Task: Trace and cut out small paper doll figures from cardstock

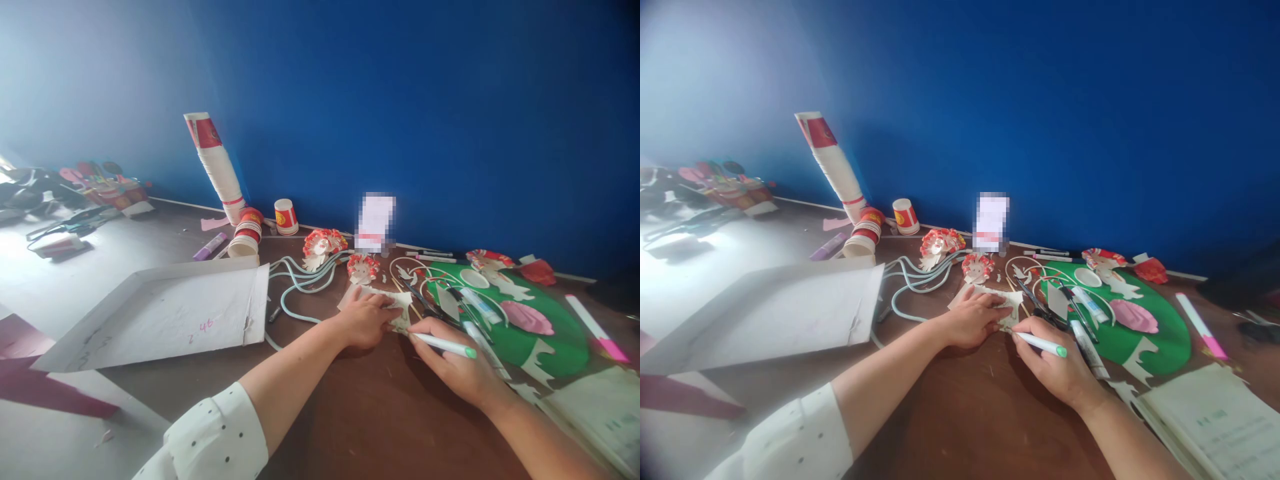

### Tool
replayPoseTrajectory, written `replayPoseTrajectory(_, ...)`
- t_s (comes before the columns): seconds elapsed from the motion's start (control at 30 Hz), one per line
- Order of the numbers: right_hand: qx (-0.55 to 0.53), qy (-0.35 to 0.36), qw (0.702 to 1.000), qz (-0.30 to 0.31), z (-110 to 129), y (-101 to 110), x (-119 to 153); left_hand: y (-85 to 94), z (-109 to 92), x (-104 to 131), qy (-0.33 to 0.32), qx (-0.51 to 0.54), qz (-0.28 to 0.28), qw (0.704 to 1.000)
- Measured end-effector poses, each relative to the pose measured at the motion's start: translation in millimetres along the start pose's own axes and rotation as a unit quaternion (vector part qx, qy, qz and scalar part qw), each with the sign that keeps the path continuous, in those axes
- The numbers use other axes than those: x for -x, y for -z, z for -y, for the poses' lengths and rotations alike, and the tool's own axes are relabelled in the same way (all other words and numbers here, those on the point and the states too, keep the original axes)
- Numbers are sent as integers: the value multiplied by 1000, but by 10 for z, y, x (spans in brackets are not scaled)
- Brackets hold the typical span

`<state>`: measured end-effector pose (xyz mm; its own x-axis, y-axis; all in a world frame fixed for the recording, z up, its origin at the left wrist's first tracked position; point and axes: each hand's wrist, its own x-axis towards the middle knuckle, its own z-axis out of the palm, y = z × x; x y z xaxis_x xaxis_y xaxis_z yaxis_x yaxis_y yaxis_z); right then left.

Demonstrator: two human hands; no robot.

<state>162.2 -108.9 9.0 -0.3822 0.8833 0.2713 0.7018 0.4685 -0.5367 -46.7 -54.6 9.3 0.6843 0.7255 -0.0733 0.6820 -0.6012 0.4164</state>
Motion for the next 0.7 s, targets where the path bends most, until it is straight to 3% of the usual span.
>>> replayPoseTrajectory(0.7,-4,-30,999,18,57,40,-22,-14,2,3,0,4,-7,1000)
